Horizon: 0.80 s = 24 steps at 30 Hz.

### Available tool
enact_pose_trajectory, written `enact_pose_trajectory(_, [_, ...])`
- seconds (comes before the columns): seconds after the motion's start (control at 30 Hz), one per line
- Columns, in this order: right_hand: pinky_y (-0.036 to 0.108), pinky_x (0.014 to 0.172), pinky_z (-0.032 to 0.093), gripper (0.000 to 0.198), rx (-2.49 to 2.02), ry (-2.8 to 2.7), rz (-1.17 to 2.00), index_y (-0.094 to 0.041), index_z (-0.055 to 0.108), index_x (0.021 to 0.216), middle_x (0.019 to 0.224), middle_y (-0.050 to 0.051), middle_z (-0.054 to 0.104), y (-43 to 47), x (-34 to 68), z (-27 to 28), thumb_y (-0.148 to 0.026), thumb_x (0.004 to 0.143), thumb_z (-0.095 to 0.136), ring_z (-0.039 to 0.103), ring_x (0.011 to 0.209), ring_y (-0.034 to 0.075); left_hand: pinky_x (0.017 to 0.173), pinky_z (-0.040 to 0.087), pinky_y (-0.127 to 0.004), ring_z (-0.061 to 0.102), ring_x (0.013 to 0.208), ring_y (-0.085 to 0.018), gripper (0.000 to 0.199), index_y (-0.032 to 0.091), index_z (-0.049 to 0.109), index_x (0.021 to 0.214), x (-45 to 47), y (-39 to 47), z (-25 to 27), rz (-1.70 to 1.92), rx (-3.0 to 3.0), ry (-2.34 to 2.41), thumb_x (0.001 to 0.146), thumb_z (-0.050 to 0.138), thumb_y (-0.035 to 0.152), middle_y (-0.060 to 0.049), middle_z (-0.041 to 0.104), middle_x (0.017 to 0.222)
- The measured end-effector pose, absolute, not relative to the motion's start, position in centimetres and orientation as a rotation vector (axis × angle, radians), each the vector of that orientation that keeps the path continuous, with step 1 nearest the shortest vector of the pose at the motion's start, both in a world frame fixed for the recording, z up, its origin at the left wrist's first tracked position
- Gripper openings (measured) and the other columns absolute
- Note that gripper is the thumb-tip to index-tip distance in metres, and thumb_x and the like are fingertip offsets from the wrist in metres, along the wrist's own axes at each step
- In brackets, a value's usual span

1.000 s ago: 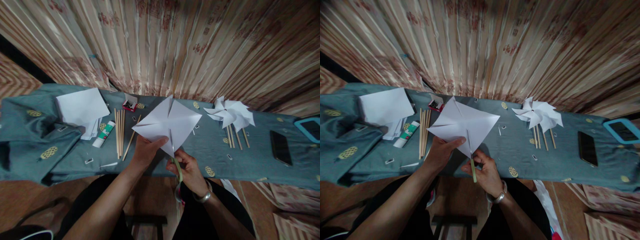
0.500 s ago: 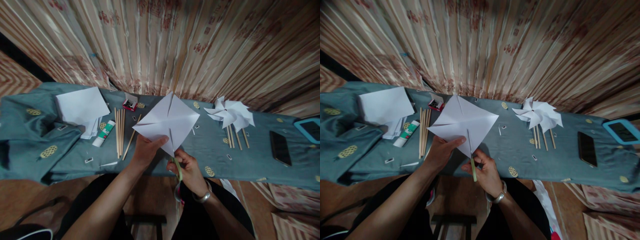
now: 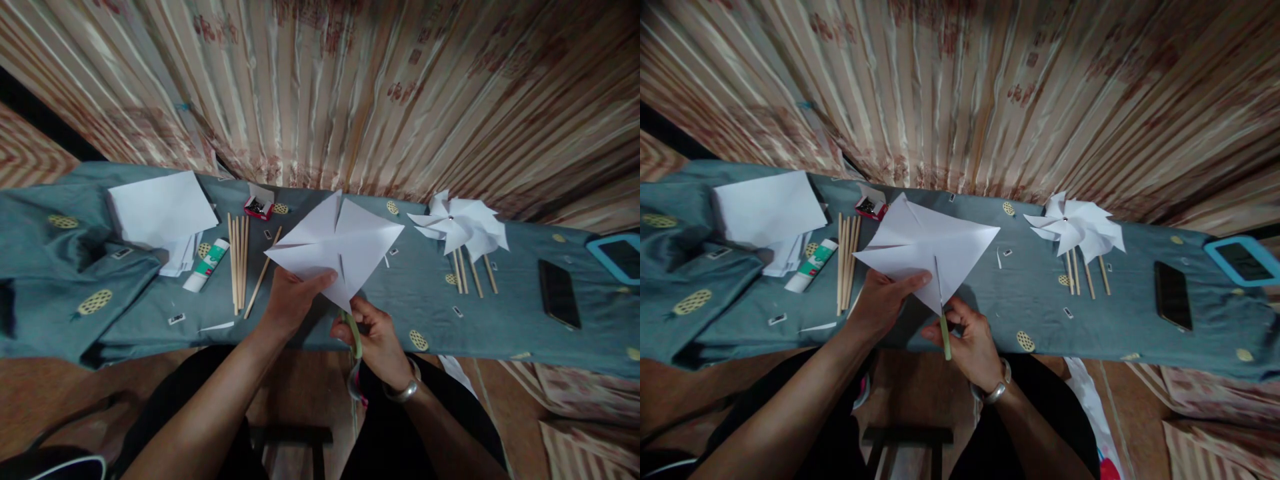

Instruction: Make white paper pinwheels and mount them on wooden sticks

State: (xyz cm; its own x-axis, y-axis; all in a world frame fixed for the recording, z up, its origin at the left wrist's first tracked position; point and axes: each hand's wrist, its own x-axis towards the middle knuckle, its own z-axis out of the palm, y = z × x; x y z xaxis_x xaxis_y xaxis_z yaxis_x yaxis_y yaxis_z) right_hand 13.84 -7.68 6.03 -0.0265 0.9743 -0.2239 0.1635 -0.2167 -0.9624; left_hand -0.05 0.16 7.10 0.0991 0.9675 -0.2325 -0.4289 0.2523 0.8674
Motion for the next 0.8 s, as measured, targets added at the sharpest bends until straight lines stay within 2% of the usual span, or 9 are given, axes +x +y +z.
enact_pose_trajectory(0.07, [0.022, 0.060, 0.042, 0.024, -1.472, -1.267, 1.307, -0.019, 0.063, 0.079, 0.062, -0.005, 0.067, -7.67, 13.85, 6.09, -0.039, 0.074, 0.077, 0.055, 0.057, 0.010, 0.070, 0.053, -0.029, 0.066, 0.069, -0.016, 0.025, 0.015, 0.074, 0.076, -0.04, 0.13, 7.08, 1.182, 0.709, 0.944, 0.054, 0.084, 0.018, -0.001, 0.075, 0.077])
enact_pose_trajectory(0.23, [0.022, 0.060, 0.044, 0.027, -1.459, -1.274, 1.303, -0.019, 0.067, 0.090, 0.064, -0.004, 0.068, -7.63, 13.86, 6.24, -0.039, 0.074, 0.077, 0.055, 0.057, 0.011, 0.070, 0.053, -0.029, 0.066, 0.069, -0.016, 0.025, 0.015, 0.073, 0.076, -0.09, 0.08, 7.09, 1.169, 0.719, 0.948, 0.054, 0.084, 0.019, -0.001, 0.074, 0.076])
enact_pose_trajectory(0.47, [0.022, 0.056, 0.041, 0.027, -1.448, -1.262, 1.301, -0.018, 0.065, 0.081, 0.060, -0.004, 0.063, -7.55, 13.89, 6.35, -0.042, 0.074, 0.077, 0.050, 0.054, 0.010, 0.071, 0.053, -0.030, 0.065, 0.070, -0.017, 0.021, 0.016, 0.072, 0.072, 0.10, -0.06, 7.24, 1.168, 0.749, 0.923, 0.055, 0.082, 0.021, -0.002, 0.073, 0.076])
enact_pose_trajectory(0.67, [0.022, 0.055, 0.039, 0.029, -1.437, -1.213, 1.354, -0.018, 0.068, 0.091, 0.061, -0.005, 0.063, -7.65, 13.97, 5.97, -0.040, 0.074, 0.077, 0.047, 0.053, 0.009, 0.071, 0.053, -0.030, 0.066, 0.071, -0.017, 0.019, 0.017, 0.072, 0.073, 0.07, -0.14, 7.10, 1.168, 0.760, 0.904, 0.057, 0.082, 0.020, -0.001, 0.074, 0.077])
enact_pose_trajectory(0.8, [0.022, 0.053, 0.039, 0.032, -1.437, -1.174, 1.382, -0.018, 0.067, 0.089, 0.060, -0.005, 0.062, -7.59, 13.86, 6.00, -0.043, 0.072, 0.079, 0.047, 0.052, 0.010, 0.071, 0.053, -0.030, 0.066, 0.071, -0.017, 0.021, 0.016, 0.072, 0.073, 0.07, -0.16, 7.13, 1.167, 0.756, 0.926, 0.056, 0.082, 0.020, -0.001, 0.074, 0.077])
